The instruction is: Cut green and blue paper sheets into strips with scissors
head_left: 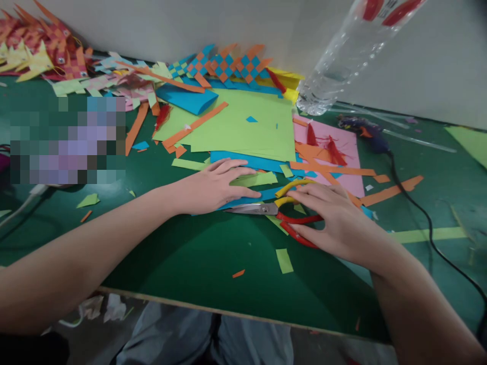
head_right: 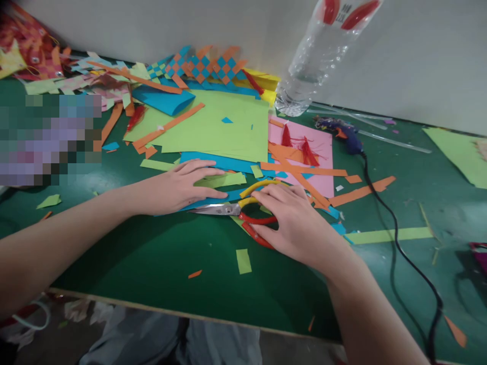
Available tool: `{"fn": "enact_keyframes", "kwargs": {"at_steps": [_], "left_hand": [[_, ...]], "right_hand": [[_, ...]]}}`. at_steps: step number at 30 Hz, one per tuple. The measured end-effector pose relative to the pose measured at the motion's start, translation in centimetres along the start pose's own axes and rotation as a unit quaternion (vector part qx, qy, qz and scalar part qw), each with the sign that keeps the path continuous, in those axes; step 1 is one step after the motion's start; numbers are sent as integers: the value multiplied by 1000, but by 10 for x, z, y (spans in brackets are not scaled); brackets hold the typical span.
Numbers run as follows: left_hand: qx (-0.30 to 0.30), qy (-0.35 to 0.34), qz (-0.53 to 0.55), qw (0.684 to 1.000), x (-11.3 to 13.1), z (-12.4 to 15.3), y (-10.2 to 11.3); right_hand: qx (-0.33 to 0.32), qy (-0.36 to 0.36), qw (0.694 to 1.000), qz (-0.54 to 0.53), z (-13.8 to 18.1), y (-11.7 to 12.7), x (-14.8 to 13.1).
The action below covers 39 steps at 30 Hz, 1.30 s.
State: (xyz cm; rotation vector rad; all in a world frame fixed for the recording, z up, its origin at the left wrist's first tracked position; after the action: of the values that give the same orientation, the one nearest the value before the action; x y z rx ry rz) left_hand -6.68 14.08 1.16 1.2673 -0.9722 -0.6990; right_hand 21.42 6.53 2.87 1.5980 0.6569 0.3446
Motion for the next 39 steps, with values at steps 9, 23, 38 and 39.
{"fn": "enact_keyframes", "kwargs": {"at_steps": [9,23,38,39], "left_hand": [[3,-9,-5,1000,-1,0,0],[13,-15,-10,1000,-3,0,-2],[11,-20,-18,1000,-3,0,-3],[13,-21,-18,1000,-3,0,-4]], "right_hand": [[5,-4,1000,-7,-3,4,-6],[2,4,1000,-21,-10,-2,-6],[-10,13,1000,-21,-15,-3,-14],[-12,14,1000,-22,-16,-3,-14]]}}
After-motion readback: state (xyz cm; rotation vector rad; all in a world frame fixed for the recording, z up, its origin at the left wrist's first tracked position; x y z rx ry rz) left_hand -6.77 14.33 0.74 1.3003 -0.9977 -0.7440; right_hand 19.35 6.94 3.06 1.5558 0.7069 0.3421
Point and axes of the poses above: each hand's wrist, its own z-axis away from the middle knuckle, its own y-axis out of the back of the hand, x = y × z, the point moved 1 cm from there along -z, towards the middle knuckle, and after that the axes turned 1 degree about -x, right-handed, at the moved point
